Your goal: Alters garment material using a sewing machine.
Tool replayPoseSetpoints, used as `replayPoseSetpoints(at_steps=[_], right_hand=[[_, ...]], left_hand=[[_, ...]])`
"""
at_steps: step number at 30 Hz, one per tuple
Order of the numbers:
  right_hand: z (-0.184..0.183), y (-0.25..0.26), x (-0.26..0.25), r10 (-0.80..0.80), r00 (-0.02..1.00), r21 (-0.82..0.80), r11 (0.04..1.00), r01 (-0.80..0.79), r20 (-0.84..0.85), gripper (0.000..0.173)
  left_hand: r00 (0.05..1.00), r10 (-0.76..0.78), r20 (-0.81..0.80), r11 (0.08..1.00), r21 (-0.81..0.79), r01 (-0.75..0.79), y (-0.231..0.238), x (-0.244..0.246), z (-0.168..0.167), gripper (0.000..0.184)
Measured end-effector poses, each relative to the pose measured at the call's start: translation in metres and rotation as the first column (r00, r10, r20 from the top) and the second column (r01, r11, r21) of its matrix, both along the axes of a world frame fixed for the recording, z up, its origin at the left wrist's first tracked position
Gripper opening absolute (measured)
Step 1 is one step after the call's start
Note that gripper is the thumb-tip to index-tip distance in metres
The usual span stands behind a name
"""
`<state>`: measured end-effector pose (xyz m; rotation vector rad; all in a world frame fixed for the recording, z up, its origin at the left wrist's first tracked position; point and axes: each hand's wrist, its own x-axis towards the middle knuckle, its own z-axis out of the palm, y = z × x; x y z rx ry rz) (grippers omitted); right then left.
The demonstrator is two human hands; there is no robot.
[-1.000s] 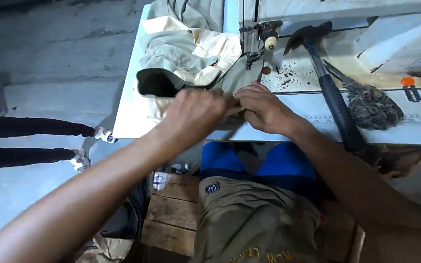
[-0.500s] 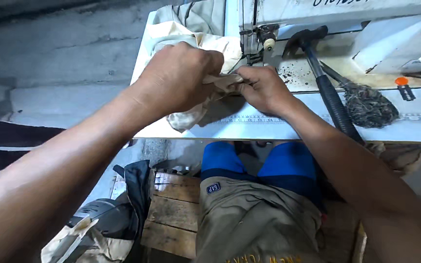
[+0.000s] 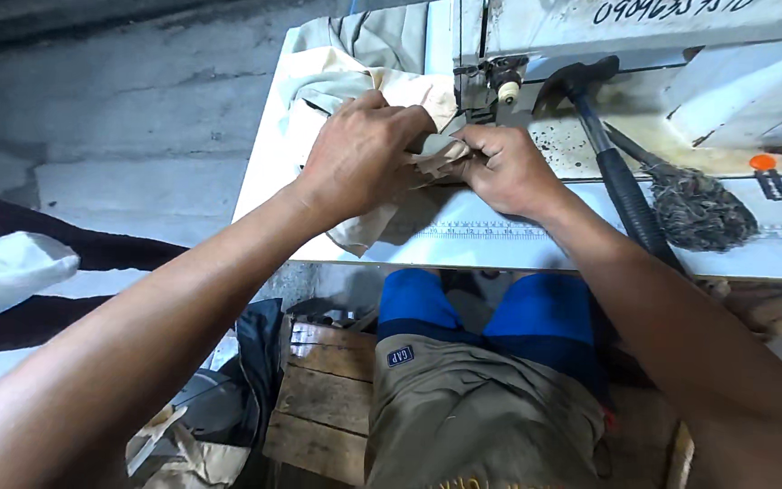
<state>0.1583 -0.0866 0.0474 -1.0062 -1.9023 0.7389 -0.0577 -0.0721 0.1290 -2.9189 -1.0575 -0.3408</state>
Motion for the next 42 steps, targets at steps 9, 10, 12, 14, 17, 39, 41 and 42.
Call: replayPoseSetpoints(at_steps=[9, 10, 12, 14, 17, 39, 41, 42], right_hand=[[-0.004, -0.001, 0.002, 0.053, 0.998, 0.037, 0.998, -0.052, -0.042, 0.015], [-0.005, -0.001, 0.002, 0.054, 0.998, 0.036, 0.998, -0.053, -0.043, 0.016], [-0.006, 0.0, 0.002, 0.057, 0.997, 0.043, 0.998, -0.055, -0.048, 0.015], [-0.006, -0.001, 0.001, 0.062, 0.997, 0.04, 0.997, -0.06, -0.055, 0.015], [-0.003, -0.001, 0.003, 0.055, 0.997, 0.054, 0.997, -0.052, -0.047, 0.018], [-0.041, -0.017, 0.006, -0.014, 0.997, 0.337, 0.941, 0.038, -0.073, 0.015], [-0.044, -0.02, 0.005, -0.044, 0.996, 0.333, 0.941, 0.068, -0.079, 0.015], [-0.043, -0.021, 0.005, -0.058, 0.995, 0.34, 0.937, 0.081, -0.077, 0.014]], left_hand=[[0.998, 0.016, 0.062, 0.969, -0.248, 0.0, 0.003, -0.002, 0.008, 0.027], [0.997, 0.008, 0.077, 0.965, -0.263, 0.013, 0.003, -0.002, 0.008, 0.031], [0.995, -0.002, 0.097, 0.958, -0.287, 0.03, 0.004, -0.003, 0.008, 0.035], [0.994, -0.04, 0.1, 0.966, -0.252, 0.065, 0.006, -0.005, 0.005, 0.037], [0.982, -0.146, 0.117, 0.976, -0.144, 0.162, 0.01, -0.008, 0.0, 0.034], [0.964, -0.056, 0.261, 0.903, -0.399, 0.161, -0.001, 0.013, -0.005, 0.036], [0.959, -0.081, 0.27, 0.905, -0.383, 0.184, -0.001, 0.014, -0.009, 0.043], [0.963, -0.082, 0.257, 0.914, -0.366, 0.176, -0.003, 0.016, -0.01, 0.046]])
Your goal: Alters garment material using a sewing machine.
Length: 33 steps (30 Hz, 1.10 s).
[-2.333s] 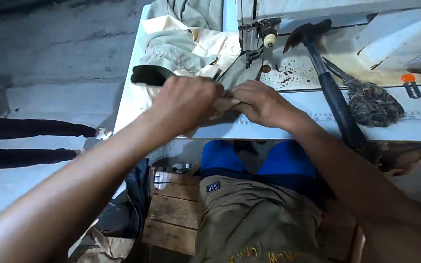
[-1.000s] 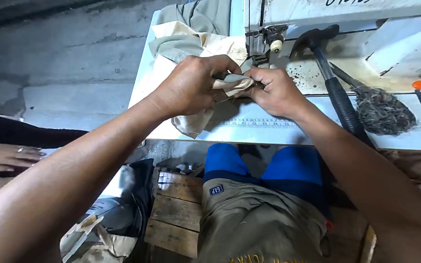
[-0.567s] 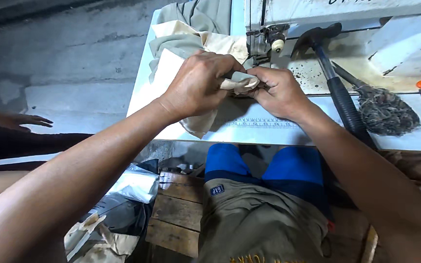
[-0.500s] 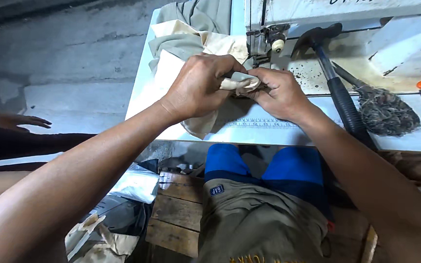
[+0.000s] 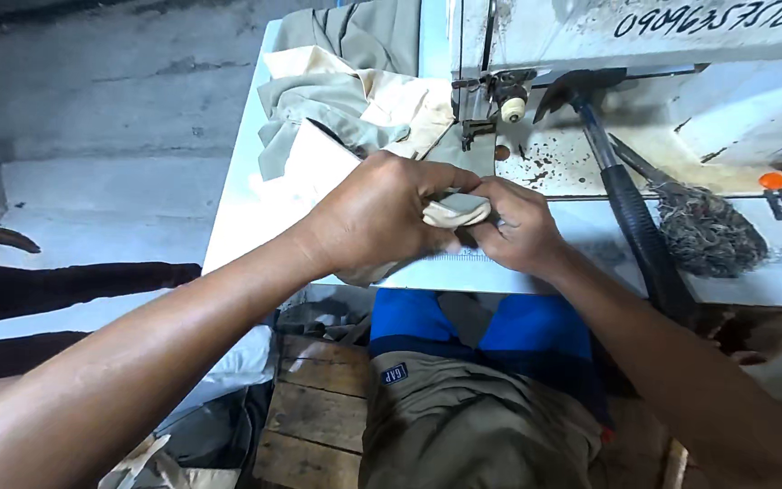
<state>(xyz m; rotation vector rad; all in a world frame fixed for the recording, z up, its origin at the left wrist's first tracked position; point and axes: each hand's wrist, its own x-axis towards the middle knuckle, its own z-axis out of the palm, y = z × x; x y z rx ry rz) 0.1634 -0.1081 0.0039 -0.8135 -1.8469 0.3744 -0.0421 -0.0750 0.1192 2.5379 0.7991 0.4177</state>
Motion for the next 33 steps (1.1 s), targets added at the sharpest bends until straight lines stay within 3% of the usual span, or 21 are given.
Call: replayPoseSetpoints(at_steps=[4, 8, 11, 14, 15, 18, 20, 26, 29, 31, 33], right_hand=[[-0.003, -0.016, 0.003, -0.042, 0.992, -0.075, 0.996, 0.051, 0.118, 0.022], [-0.004, -0.038, 0.03, 0.258, 0.885, -0.413, 0.907, -0.084, 0.387, 0.037], [0.009, -0.038, 0.042, 0.38, 0.838, -0.534, 0.835, -0.13, 0.39, 0.043], [0.014, -0.026, 0.041, 0.177, 0.878, -0.378, 0.926, 0.005, 0.444, 0.035], [0.013, -0.019, 0.04, 0.102, 0.864, -0.324, 0.943, 0.074, 0.493, 0.041], [0.015, 0.001, 0.042, 0.105, 0.725, -0.358, 0.911, 0.204, 0.681, 0.078], [0.017, 0.007, 0.043, 0.162, 0.64, -0.407, 0.877, 0.257, 0.751, 0.091], [0.024, 0.011, 0.047, 0.092, 0.502, -0.267, 0.919, 0.289, 0.86, 0.092], [0.024, 0.008, 0.048, 0.081, 0.514, -0.269, 0.914, 0.304, 0.854, 0.089], [0.02, 0.006, 0.047, 0.072, 0.536, -0.274, 0.911, 0.309, 0.841, 0.086], [0.019, 0.002, 0.048, 0.058, 0.555, -0.27, 0.912, 0.308, 0.83, 0.082]], left_hand=[[0.994, -0.095, -0.049, 0.943, 0.317, 0.106, -0.027, 0.008, -0.018, 0.018], [0.965, -0.167, -0.203, 0.834, 0.492, 0.248, -0.062, 0.021, -0.073, 0.022], [0.955, -0.154, -0.253, 0.793, 0.545, 0.272, -0.074, 0.031, -0.089, 0.025], [0.951, -0.126, -0.281, 0.736, 0.617, 0.28, -0.078, 0.034, -0.092, 0.028], [0.945, -0.12, -0.305, 0.724, 0.624, 0.294, -0.079, 0.034, -0.091, 0.028], [0.906, -0.092, -0.412, 0.699, 0.621, 0.354, -0.083, 0.032, -0.086, 0.029], [0.91, -0.075, -0.407, 0.718, 0.612, 0.333, -0.083, 0.031, -0.086, 0.029], [0.91, -0.021, -0.414, 0.75, 0.596, 0.288, -0.088, 0.042, -0.086, 0.032], [0.873, -0.046, -0.485, 0.895, 0.368, 0.252, -0.085, 0.039, -0.052, 0.032], [0.904, -0.123, -0.409, 0.964, 0.166, 0.206, -0.055, 0.033, -0.02, 0.029], [0.973, -0.072, -0.22, 0.983, 0.152, 0.108, -0.012, 0.031, -0.022, 0.019]])
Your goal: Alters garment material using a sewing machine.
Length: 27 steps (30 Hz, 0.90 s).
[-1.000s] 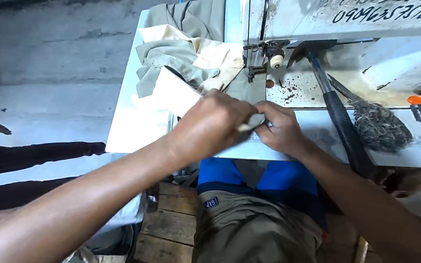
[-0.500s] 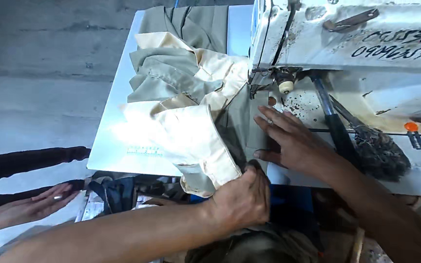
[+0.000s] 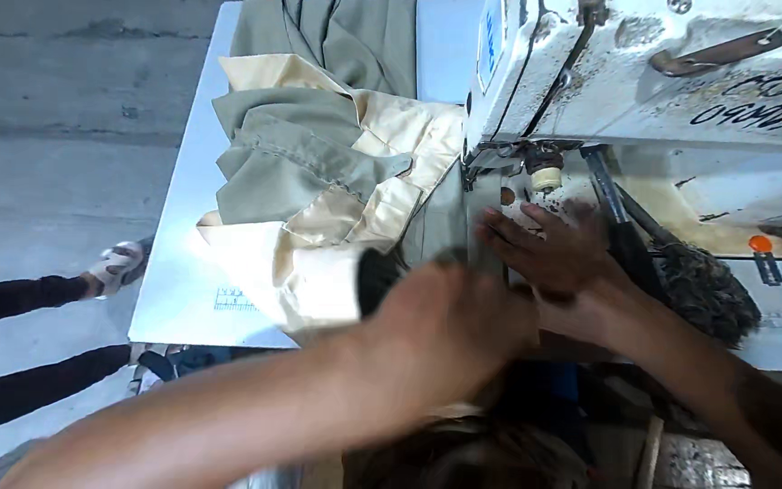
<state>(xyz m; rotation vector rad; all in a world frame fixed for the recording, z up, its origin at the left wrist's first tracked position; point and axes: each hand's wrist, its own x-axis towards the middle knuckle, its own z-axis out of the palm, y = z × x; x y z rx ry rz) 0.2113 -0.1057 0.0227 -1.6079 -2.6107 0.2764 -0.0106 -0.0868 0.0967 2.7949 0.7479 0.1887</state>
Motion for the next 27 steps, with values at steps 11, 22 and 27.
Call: replayPoseSetpoints(at_steps=[11, 22, 27], right_hand=[[-0.007, -0.001, -0.002, -0.046, 0.998, 0.042, 0.998, 0.045, 0.03, 0.089], [-0.012, -0.002, 0.0, -0.05, 0.998, 0.065, 0.997, 0.049, 0.024, 0.088], [-0.01, 0.003, 0.0, -0.066, 0.998, 0.047, 0.997, 0.065, 0.024, 0.09]], left_hand=[[0.98, 0.2, -0.022, 0.979, 0.052, -0.199, 0.058, -0.022, -0.084, 0.062], [0.971, 0.236, -0.036, 0.971, 0.056, -0.234, 0.058, -0.018, -0.084, 0.078], [0.964, 0.251, -0.086, 0.968, 0.051, -0.247, 0.062, -0.017, -0.081, 0.081]])
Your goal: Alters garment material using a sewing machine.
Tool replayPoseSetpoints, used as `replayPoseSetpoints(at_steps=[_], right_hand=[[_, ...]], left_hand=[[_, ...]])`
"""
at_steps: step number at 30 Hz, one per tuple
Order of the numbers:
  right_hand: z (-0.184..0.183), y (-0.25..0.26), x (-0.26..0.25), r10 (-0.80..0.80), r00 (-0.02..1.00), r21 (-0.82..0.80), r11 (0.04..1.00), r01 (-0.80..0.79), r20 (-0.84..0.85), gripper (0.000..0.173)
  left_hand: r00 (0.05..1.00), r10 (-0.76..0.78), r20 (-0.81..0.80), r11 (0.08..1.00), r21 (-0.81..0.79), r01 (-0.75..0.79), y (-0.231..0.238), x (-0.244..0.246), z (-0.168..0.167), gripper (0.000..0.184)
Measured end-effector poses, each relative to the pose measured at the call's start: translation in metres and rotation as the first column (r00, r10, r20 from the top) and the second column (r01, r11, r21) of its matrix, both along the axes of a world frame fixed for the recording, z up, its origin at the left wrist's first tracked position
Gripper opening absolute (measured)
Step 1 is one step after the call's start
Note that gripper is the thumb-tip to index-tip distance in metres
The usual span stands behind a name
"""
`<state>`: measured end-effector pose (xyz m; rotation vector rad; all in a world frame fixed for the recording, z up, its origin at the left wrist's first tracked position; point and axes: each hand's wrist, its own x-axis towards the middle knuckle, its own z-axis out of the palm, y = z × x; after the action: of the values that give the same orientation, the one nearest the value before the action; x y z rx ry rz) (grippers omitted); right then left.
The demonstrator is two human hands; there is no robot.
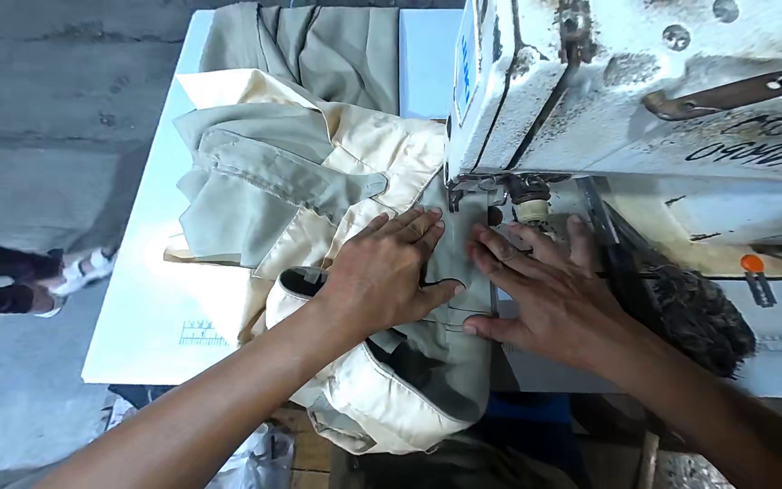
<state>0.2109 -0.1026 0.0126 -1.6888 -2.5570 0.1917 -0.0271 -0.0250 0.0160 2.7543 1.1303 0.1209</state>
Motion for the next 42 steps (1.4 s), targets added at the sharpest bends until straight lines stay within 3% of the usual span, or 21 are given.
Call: replayPoseSetpoints(at_steps=[15, 22, 31, 36, 39, 41, 42], right_hand=[[0.004, 0.031, 0.007, -0.005, 1.0, -0.035, 0.999, 0.006, 0.031, 0.09], [0.007, 0.043, 0.009, -0.039, 0.998, -0.117, 0.992, 0.045, 0.052, 0.094], [0.009, 0.058, 0.011, -0.077, 0.996, -0.148, 0.985, 0.083, 0.045, 0.094], [0.014, 0.065, 0.014, -0.061, 0.995, -0.164, 0.984, 0.074, 0.079, 0.093], [0.022, 0.065, 0.005, -0.075, 0.997, -0.176, 0.981, 0.077, 0.022, 0.085], [0.034, 0.065, 0.002, -0.114, 0.993, -0.211, 0.971, 0.111, 0.001, 0.079], [0.041, 0.065, 0.003, -0.122, 0.992, -0.272, 0.955, 0.121, 0.014, 0.076]], left_hand=[[0.995, 0.013, -0.097, 0.999, -0.042, -0.017, 0.028, 0.01, 0.008, 0.085], [0.991, 0.004, -0.132, 0.995, -0.103, -0.018, 0.04, 0.013, 0.017, 0.096], [0.992, 0.001, -0.128, 1.0, -0.03, -0.005, 0.053, 0.015, 0.019, 0.096], [0.988, 0.009, -0.154, 0.998, -0.067, -0.019, 0.062, 0.021, 0.024, 0.097], [0.994, 0.04, -0.104, 0.999, -0.002, -0.041, 0.051, 0.015, 0.034, 0.082], [0.999, 0.019, 0.05, 0.987, 0.16, -0.027, 0.015, 0.02, 0.051, 0.046], [0.995, -0.003, 0.098, 0.974, 0.224, -0.019, -0.007, 0.026, 0.055, 0.05]])
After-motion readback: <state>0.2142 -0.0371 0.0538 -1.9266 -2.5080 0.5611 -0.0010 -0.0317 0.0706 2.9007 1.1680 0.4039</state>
